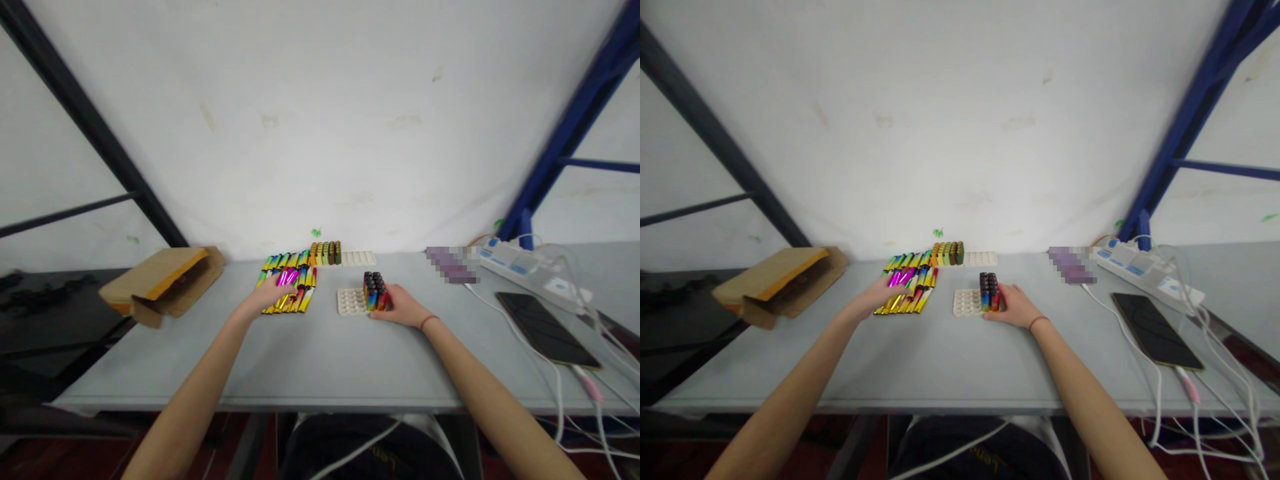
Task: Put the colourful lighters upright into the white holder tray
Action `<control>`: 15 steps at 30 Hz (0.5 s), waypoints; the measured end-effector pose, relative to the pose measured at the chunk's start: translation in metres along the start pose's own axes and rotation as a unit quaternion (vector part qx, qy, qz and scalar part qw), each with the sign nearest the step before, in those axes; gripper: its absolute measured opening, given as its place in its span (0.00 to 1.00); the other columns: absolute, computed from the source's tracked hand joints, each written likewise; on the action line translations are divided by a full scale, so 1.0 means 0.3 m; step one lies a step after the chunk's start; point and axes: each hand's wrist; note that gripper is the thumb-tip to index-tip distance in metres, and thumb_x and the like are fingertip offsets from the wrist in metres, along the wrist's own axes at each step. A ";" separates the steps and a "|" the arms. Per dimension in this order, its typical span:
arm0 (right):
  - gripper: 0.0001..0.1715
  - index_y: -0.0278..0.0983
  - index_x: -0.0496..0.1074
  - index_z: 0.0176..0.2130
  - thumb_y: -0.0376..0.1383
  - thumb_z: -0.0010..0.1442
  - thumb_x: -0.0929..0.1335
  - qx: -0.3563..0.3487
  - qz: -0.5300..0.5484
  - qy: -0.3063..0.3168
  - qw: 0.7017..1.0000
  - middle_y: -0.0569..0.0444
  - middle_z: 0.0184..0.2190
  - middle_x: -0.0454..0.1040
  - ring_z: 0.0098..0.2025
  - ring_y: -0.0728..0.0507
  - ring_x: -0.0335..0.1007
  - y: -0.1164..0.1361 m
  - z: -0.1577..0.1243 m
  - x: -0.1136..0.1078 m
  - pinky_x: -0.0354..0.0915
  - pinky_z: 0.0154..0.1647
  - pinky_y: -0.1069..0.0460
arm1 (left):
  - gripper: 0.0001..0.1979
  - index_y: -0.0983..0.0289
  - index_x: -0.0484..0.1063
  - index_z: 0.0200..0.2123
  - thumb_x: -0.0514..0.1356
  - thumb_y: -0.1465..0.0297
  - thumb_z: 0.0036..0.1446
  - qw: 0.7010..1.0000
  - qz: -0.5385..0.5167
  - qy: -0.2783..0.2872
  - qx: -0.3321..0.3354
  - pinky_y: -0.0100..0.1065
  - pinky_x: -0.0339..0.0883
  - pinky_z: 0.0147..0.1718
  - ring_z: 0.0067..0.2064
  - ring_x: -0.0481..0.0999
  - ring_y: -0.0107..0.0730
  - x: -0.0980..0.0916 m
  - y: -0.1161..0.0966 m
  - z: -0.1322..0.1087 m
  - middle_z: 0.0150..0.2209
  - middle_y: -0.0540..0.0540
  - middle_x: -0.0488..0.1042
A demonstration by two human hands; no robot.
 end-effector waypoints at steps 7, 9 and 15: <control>0.28 0.37 0.71 0.43 0.51 0.49 0.75 0.002 0.004 -0.006 1.000 0.50 0.37 0.77 0.37 0.40 0.70 0.002 -0.002 0.000 0.65 0.42 0.46 | 0.20 0.61 0.73 0.35 0.65 0.59 0.37 0.993 0.098 0.054 -0.019 0.36 0.71 0.38 0.44 0.77 0.47 -0.019 0.029 0.015 0.37 0.55 0.79; 0.28 0.37 0.71 0.43 0.51 0.49 0.75 0.001 0.007 -0.009 1.000 0.50 0.37 0.77 0.37 0.40 0.70 0.001 -0.002 0.000 0.65 0.42 0.46 | 0.17 0.61 0.72 0.33 0.64 0.60 0.38 0.994 0.107 0.031 -0.005 0.36 0.71 0.37 0.42 0.77 0.47 -0.001 0.023 0.036 0.34 0.54 0.78; 0.27 0.37 0.71 0.42 0.51 0.49 0.76 0.003 0.002 -0.008 1.000 0.50 0.36 0.77 0.37 0.40 0.71 0.000 -0.001 0.002 0.64 0.41 0.46 | 0.10 0.61 0.69 0.30 0.58 0.64 0.42 0.987 0.162 0.003 0.023 0.35 0.69 0.33 0.35 0.76 0.43 0.009 0.049 0.091 0.28 0.52 0.75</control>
Point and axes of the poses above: each hand's wrist, its own z-axis towards the middle knuckle, its own x-axis out of the palm, y = z × x
